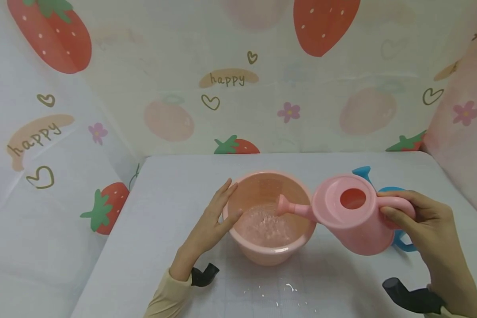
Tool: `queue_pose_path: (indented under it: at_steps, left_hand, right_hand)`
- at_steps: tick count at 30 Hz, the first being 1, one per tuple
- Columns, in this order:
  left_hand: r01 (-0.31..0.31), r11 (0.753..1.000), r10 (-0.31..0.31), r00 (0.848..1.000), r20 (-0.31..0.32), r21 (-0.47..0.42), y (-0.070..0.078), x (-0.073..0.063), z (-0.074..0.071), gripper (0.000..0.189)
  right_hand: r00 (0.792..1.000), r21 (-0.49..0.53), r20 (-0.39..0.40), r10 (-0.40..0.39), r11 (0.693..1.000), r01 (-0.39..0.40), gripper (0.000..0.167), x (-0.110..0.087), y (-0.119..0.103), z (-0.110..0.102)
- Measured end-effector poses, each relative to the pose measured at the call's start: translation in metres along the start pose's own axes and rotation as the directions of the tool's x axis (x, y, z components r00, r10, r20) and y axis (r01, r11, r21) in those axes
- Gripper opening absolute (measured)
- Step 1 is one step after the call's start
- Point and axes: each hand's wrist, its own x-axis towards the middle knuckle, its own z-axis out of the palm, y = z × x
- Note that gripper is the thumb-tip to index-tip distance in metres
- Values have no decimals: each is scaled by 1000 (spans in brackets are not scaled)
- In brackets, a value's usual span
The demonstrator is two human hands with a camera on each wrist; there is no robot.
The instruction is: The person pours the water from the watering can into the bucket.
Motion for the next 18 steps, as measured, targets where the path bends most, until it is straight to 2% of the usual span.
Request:
queue_pose_path:
  at_steps: [6, 13, 18]
  left_hand:
    - [31, 999, -31, 999, -7, 21, 4, -1, 1, 64]
    - [59, 996, -58, 998, -13, 72, 8, -2, 2, 63]
    - [65, 995, -65, 998, -10, 70, 10, -2, 1, 64]
  right_hand:
    - [1000, 6, -2, 14, 1000, -14, 30, 0, -1, 1]
    - [1000, 80, 3, -13, 997, 13, 31, -2, 2, 0]
    - [1000, 71, -4, -19, 997, 19, 32, -2, 4, 0]
